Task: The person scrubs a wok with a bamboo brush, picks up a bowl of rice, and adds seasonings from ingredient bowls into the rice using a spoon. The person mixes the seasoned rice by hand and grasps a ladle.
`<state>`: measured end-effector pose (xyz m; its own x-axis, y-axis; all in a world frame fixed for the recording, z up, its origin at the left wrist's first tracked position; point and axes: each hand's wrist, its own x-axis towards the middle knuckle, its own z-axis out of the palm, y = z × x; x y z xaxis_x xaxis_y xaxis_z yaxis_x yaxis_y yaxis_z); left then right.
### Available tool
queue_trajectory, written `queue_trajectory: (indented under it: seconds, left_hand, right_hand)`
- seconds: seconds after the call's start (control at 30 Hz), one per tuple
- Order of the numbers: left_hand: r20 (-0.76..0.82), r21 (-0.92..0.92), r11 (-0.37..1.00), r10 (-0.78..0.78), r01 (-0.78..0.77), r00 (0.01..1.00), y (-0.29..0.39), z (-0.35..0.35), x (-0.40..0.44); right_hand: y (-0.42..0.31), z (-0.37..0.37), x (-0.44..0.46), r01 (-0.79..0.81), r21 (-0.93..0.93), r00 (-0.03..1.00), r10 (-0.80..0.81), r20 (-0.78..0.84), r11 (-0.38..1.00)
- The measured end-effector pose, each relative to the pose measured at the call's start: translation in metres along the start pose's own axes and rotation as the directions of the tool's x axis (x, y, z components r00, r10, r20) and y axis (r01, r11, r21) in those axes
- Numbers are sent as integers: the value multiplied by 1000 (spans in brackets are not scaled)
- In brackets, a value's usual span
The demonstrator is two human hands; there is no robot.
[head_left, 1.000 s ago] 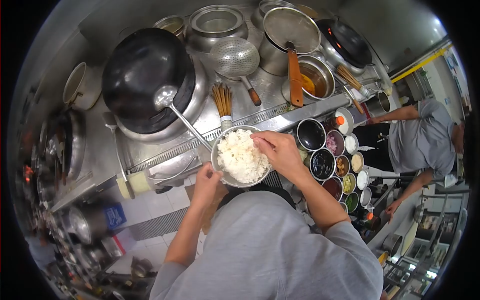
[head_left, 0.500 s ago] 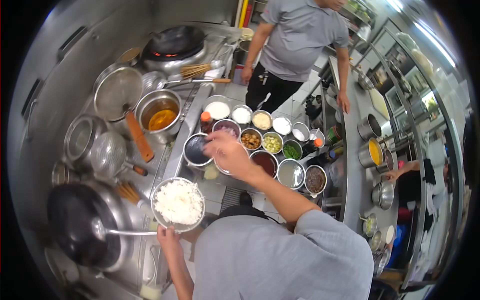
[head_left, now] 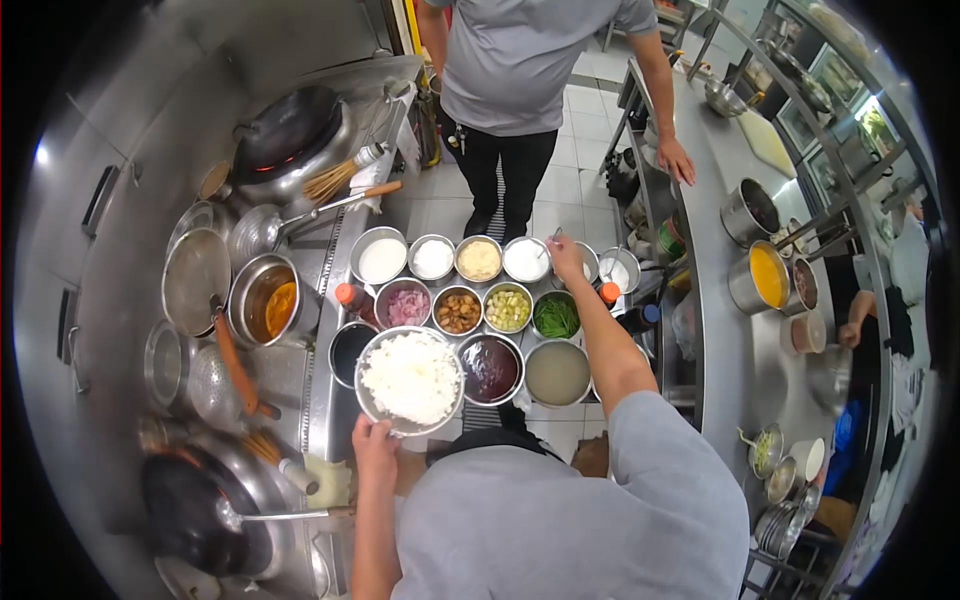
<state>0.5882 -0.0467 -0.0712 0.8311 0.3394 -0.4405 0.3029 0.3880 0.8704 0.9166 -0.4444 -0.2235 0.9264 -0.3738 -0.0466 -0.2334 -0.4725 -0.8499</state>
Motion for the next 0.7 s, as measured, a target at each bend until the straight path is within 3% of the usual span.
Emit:
queue_trajectory:
  seconds: [0.03,0.17,0.23,0.37,0.43,0.53,0.6,0.7]
  left_hand:
    - [0,16,1000,-13,13,1000,-4,12,7]
    - [11,49,998,-51,51,999,-7,61,28]
    - [19,71,996,-57,55,998,-11,78,42]
    - [65,130,987,-103,94,993,-21,108,74]
    - [106,164,980,-133,115,985,-28,112,90]
    - [154,182,973,-170,141,973,-32,126,110]
    - [181,181,974,-169,136,969,-44,127,128]
    - [204,230,961,-202,154,958,-43,130,139]
  right_hand:
    - [10,4,6,196,-139,981,-194,29,971]
    - [-16,-13,-9,296,-182,955,-289,63,938]
    - [-25,-21,-18,454,-151,888,-461,-8,878]
    - [-41,-37,-36,505,-62,861,-508,-38,861]
    - [-44,-44,-45,631,-74,775,-626,79,772]
    - [-51,-49,-49,632,-69,774,-634,-2,772]
    - [-52,-54,-49,644,-108,764,-644,36,758]
    - [-60,-59,-44,587,-53,791,-587,-175,808]
